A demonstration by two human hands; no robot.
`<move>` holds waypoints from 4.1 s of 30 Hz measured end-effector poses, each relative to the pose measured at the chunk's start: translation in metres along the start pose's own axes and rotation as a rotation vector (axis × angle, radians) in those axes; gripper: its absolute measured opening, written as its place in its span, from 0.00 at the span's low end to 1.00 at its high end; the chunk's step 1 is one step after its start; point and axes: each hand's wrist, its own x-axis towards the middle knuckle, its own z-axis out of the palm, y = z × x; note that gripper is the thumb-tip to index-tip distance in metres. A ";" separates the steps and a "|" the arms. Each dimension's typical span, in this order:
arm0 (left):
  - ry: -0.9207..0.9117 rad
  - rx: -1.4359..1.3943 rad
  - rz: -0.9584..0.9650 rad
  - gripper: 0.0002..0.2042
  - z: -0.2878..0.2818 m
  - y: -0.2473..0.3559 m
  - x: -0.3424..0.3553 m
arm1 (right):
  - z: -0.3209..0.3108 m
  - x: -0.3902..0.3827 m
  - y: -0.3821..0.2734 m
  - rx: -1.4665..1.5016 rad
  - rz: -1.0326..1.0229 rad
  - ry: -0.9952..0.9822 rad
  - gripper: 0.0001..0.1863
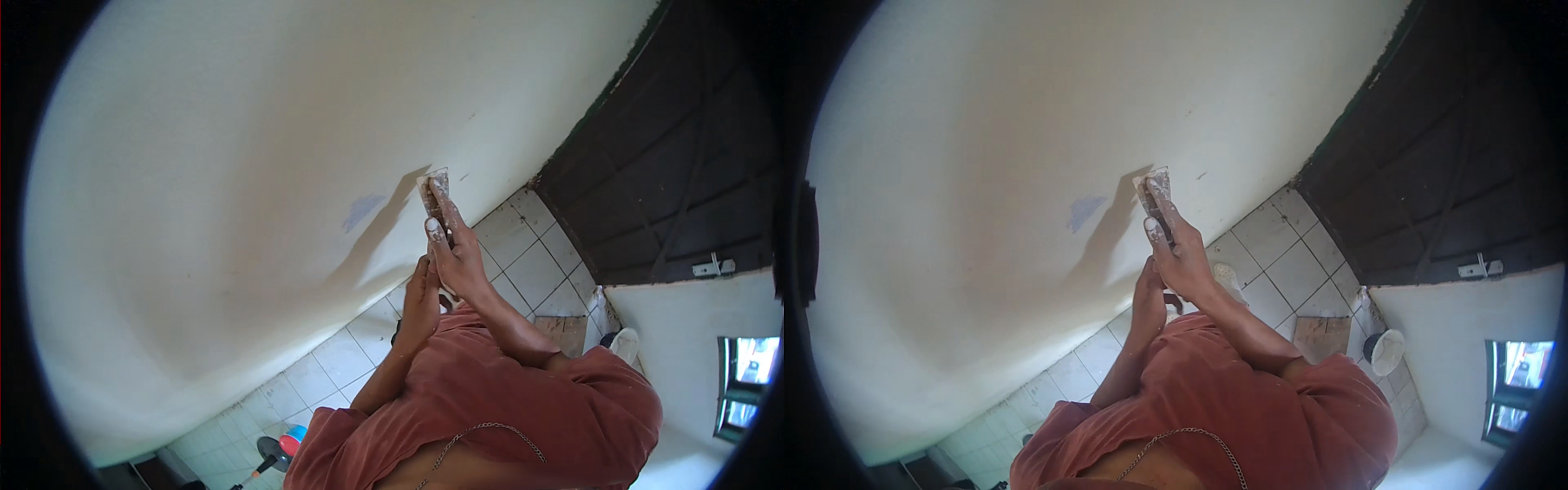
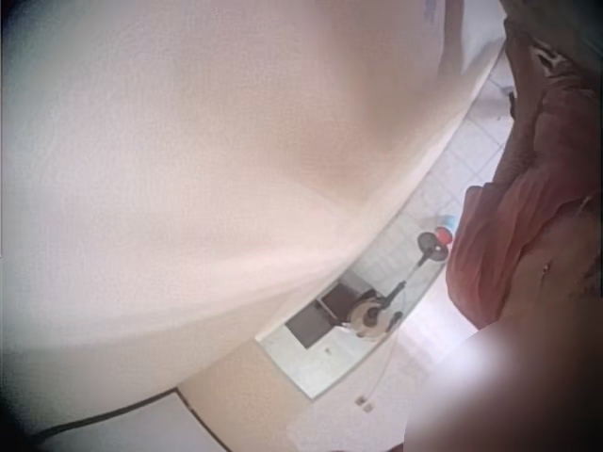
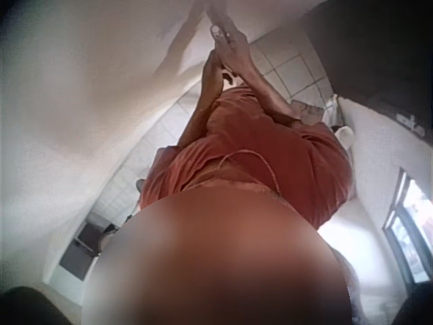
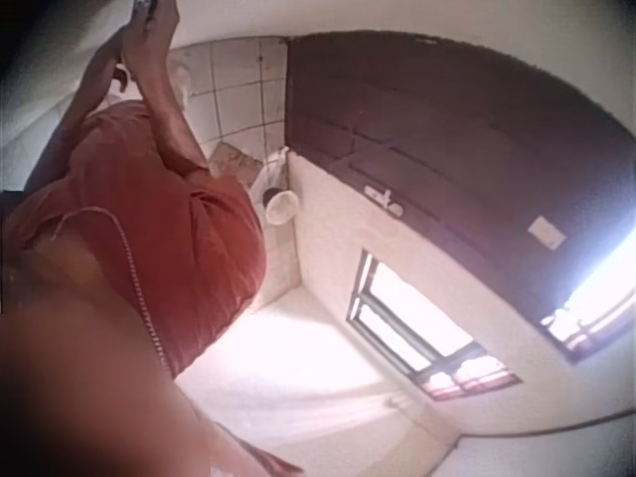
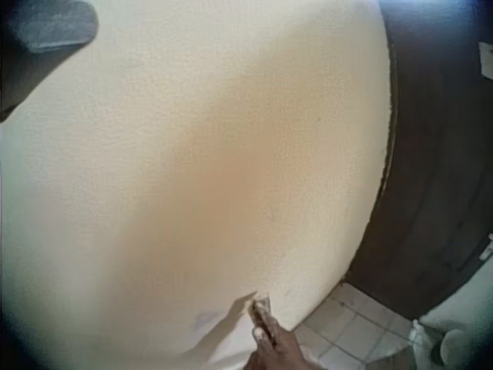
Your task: The person patches a hole in a wall with wall filler using a putty knife.
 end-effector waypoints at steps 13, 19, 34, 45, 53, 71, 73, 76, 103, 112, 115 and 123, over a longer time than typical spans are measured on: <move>0.010 0.018 -0.031 0.16 -0.024 0.013 0.024 | 0.021 0.018 0.013 0.476 0.213 0.148 0.31; -0.020 0.214 0.291 0.24 -0.053 0.050 0.037 | 0.027 0.025 0.010 0.348 0.083 0.333 0.29; -0.443 0.202 0.026 0.15 -0.130 0.036 0.000 | 0.085 0.019 0.019 -0.361 -0.451 0.626 0.24; -0.479 -0.054 -0.098 0.24 -0.134 0.019 0.014 | 0.090 -0.007 -0.010 0.085 0.234 0.511 0.24; -0.428 -0.234 -0.063 0.25 -0.115 0.033 0.015 | 0.085 0.004 -0.004 0.141 0.307 0.622 0.23; -0.620 -0.440 -0.145 0.29 -0.090 0.044 0.044 | 0.121 -0.018 -0.019 -0.068 0.204 0.548 0.23; -0.621 -0.442 -0.155 0.29 -0.087 0.045 0.048 | 0.118 -0.018 -0.020 -0.080 0.210 0.533 0.23; -0.620 -0.446 -0.169 0.29 -0.081 0.048 0.052 | 0.118 -0.019 -0.020 -0.037 0.221 0.477 0.22; -0.450 -0.574 -0.235 0.25 -0.075 0.060 0.036 | 0.116 -0.017 -0.038 0.070 0.195 0.437 0.25; -0.408 -0.452 -0.165 0.26 -0.070 0.076 0.029 | 0.116 -0.012 -0.043 0.003 0.204 0.503 0.25; -0.460 -0.621 -0.181 0.27 -0.075 0.065 0.021 | 0.117 -0.017 -0.042 0.010 0.063 0.459 0.25; -0.471 -0.510 -0.169 0.25 -0.074 0.069 0.034 | 0.114 -0.014 -0.041 0.032 0.064 0.454 0.25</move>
